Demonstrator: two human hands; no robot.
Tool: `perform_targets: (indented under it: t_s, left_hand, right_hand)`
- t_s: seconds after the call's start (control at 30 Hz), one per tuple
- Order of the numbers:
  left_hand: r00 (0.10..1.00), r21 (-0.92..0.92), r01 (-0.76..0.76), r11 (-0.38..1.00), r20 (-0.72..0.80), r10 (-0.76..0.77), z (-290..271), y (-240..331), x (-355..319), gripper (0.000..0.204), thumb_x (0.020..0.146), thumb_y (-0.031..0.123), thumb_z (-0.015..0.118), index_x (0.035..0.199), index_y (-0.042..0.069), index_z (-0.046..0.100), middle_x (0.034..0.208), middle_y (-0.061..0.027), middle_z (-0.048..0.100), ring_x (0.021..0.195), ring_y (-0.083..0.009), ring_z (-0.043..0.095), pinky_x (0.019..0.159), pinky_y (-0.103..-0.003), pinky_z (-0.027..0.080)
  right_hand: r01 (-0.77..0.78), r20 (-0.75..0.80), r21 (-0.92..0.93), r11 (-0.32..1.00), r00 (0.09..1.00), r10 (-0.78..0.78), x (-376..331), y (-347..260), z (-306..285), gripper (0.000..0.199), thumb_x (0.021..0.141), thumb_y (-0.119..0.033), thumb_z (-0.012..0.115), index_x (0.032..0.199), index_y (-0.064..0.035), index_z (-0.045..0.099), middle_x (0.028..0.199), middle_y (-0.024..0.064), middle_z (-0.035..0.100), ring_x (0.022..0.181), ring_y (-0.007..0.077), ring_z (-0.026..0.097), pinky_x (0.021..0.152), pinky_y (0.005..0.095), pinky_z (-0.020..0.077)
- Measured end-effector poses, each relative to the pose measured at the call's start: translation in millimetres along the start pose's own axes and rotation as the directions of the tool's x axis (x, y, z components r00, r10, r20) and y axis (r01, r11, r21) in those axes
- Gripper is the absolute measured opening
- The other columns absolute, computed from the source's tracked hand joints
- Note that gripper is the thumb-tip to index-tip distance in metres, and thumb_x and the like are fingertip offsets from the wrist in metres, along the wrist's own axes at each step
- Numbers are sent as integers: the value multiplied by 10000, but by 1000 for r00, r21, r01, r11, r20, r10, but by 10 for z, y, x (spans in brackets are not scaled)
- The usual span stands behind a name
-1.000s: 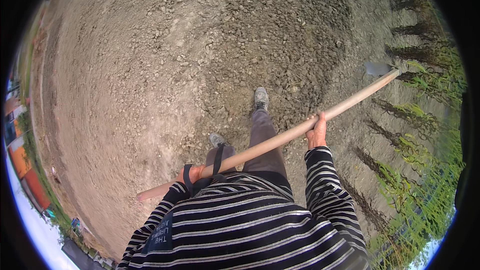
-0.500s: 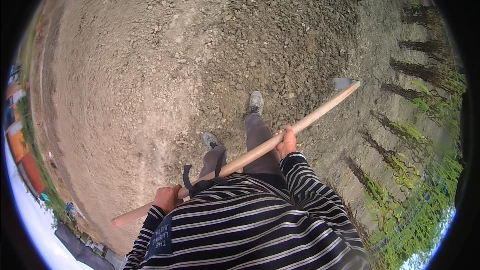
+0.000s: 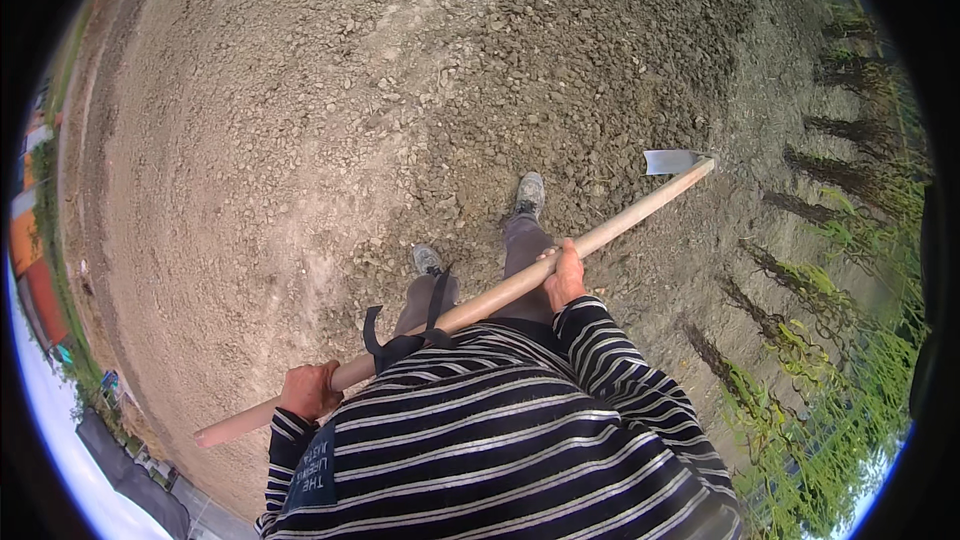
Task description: The person uses a hoe to repeatedly strike and break up compacted soil in an outdoor area. The person moves the tool back and forth across the ground, loosening clumps and leveling the surface.
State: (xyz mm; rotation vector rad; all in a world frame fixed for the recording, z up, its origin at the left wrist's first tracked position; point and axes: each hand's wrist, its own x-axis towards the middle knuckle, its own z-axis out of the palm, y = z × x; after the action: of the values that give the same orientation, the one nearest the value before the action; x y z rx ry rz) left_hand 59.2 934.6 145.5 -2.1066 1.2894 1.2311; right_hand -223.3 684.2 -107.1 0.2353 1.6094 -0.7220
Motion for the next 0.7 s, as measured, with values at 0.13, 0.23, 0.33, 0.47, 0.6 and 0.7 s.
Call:
perform_targets:
  t_s: [0.13, 0.23, 0.33, 0.47, 0.6, 0.7]
  left_hand:
    - [996, -17, 87, 996, 15, -87, 289, -543, -513, 257, 544, 212, 604, 780, 115, 568, 626, -133, 571, 621, -298, 573, 558, -392, 457]
    - [999, -187, 38, 982, -6, -39, 752, -855, -462, 265, 548, 261, 617, 767, 117, 577, 650, -143, 577, 645, -309, 573, 580, -403, 459]
    - [1000, -230, 3, 973, 6, -2, 1162, -1045, -294, 305, 577, 299, 624, 827, 134, 567, 698, -120, 594, 684, -304, 576, 589, -399, 453]
    - [996, -237, 15, 971, -86, -37, 1556, -1008, -124, 316, 585, 292, 630, 830, 117, 534, 726, -112, 595, 708, -310, 575, 592, -404, 447]
    - [988, -235, 146, 961, 91, -128, 1617, -1021, -273, 312, 594, 293, 631, 834, 112, 547, 729, -113, 598, 726, -302, 579, 618, -396, 453]
    - [951, -348, 237, 907, 276, -143, 1483, -1059, -615, 323, 606, 318, 636, 859, 122, 592, 751, -137, 602, 747, -320, 576, 661, -398, 454]
  right_hand:
    - [-99, -47, -107, 989, 994, 94, -260, 782, 94, 142, 721, -101, 557, 695, -47, 429, 537, 62, 420, 455, 212, 433, 443, 349, 407]
    - [30, -44, -176, 984, 998, -38, -345, 926, 54, 133, 717, -85, 568, 718, -37, 443, 552, 75, 439, 449, 213, 452, 416, 347, 421]
    - [238, 3, -215, 947, 970, -243, -473, 815, 1, 178, 709, -74, 581, 803, -21, 439, 590, 84, 470, 461, 211, 479, 418, 352, 440]
    - [471, 63, -427, 772, 867, -495, -793, 675, -47, 426, 710, -97, 611, 999, 15, 319, 839, 157, 491, 643, 243, 539, 561, 356, 476]
    - [495, 163, -675, 548, 824, -543, -873, 850, -143, 661, 682, -143, 644, 1113, 67, 189, 1056, 263, 425, 932, 305, 496, 823, 349, 398]
    - [396, 187, -826, 400, 864, -468, -598, 1303, -230, 719, 659, -166, 660, 1128, 82, 175, 1071, 294, 430, 986, 331, 487, 844, 358, 387]
